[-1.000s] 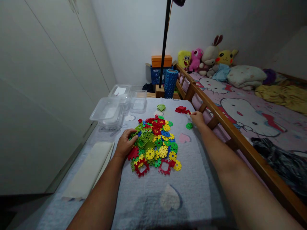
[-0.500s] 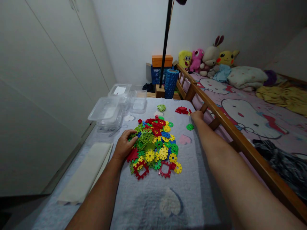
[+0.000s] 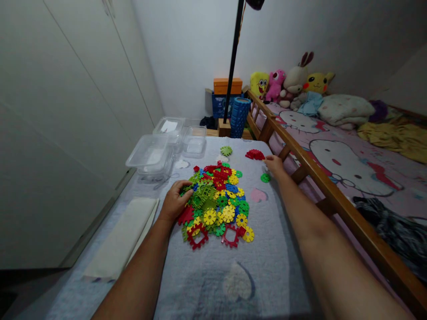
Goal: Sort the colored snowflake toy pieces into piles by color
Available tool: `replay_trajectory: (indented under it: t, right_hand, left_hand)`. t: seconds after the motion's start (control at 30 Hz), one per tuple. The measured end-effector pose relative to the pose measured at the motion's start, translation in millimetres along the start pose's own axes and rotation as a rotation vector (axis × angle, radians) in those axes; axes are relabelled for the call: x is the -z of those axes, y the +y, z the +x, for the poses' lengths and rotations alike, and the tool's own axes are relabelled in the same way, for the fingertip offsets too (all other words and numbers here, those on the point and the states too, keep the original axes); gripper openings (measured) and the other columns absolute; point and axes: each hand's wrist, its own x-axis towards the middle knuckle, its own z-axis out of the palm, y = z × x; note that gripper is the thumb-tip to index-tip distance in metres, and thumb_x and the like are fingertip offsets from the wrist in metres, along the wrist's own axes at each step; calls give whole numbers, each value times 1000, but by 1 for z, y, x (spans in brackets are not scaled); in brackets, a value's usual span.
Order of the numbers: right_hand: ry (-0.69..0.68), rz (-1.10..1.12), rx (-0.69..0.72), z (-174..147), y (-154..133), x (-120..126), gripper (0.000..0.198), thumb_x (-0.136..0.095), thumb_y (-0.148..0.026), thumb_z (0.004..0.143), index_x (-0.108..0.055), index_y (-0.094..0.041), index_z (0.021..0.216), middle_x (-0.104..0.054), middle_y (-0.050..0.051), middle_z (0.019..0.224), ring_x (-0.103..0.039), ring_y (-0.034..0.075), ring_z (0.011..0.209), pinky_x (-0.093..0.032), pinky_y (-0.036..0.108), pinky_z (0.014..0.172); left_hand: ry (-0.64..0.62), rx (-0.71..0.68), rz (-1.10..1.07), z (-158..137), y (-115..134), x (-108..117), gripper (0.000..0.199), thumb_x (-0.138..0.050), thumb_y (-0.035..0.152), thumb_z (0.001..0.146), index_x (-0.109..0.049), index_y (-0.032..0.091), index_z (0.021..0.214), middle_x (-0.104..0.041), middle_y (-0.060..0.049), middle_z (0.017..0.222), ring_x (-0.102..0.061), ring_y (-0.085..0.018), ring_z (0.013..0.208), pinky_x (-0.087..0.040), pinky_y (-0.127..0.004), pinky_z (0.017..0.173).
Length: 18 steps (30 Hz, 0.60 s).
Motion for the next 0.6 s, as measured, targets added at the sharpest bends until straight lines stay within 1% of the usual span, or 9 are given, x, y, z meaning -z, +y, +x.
replay_trajectory:
  t: [0.07,0.1,0.2,0.27,0.33,0.4,0.5,0.6]
  right_hand:
    - [-53,13,13,-18,0,7,23,-63,-25,77,-69,-13,95,-71,7,86,-65,18,74,-53,29,70]
    - [-107,11,35,-30,-1,11,24,-62,-25,77,-69,-14,98,-71,7,91,-65,18,77,-53,29,72]
    - [-325,-64,157,-76,-5,20,32,-66,-31,78,-69,-17,107,-71,10,105,-66,21,88,-55,34,83]
    - [-435,-134,273,-111,-8,25,47,-71,-38,78,-66,-18,120,-67,13,121,-65,25,105,-53,40,94]
    - [-498,-197,443,-145,-12,27,69,-75,-48,77,-58,-19,137,-57,15,139,-53,31,129,-44,47,109]
    - [-561,-261,542,-176,-13,27,89,-76,-58,75,-46,-20,150,-44,17,153,-39,35,143,-34,52,117]
    - [-651,-313,615,-213,-14,25,111,-73,-71,73,-26,-21,161,-28,19,164,-24,37,151,-24,56,121]
    - [-697,-316,649,-239,-15,22,128,-71,-79,68,-11,-21,165,-18,20,167,-16,39,154,-19,58,122]
  left_hand:
    - [1,-2,-1,0,-1,0,31,-60,42,81,-69,21,102,-67,-7,110,-62,-25,108,-46,-42,104]
    - [4,-3,-4,0,-1,-1,31,-60,42,81,-68,21,102,-67,-7,110,-62,-25,107,-46,-42,104]
    - [9,-5,-13,0,-2,-1,31,-61,42,80,-68,22,102,-67,-7,110,-62,-25,108,-46,-42,104]
    - [13,-1,-19,1,-2,-2,31,-61,42,80,-68,21,101,-67,-7,109,-62,-25,107,-47,-42,103]
    - [20,5,-21,1,-2,-2,31,-61,42,79,-68,21,101,-67,-7,108,-62,-25,107,-47,-42,102]
    - [25,13,-20,1,-2,-2,31,-61,43,79,-68,21,100,-67,-7,108,-62,-25,106,-47,-41,102]
    - [34,24,-27,0,-1,-1,32,-61,43,79,-68,21,100,-67,-7,108,-62,-25,106,-46,-41,102]
    - [51,31,-33,-1,0,-1,31,-62,43,78,-69,21,99,-67,-7,107,-62,-25,104,-46,-41,102]
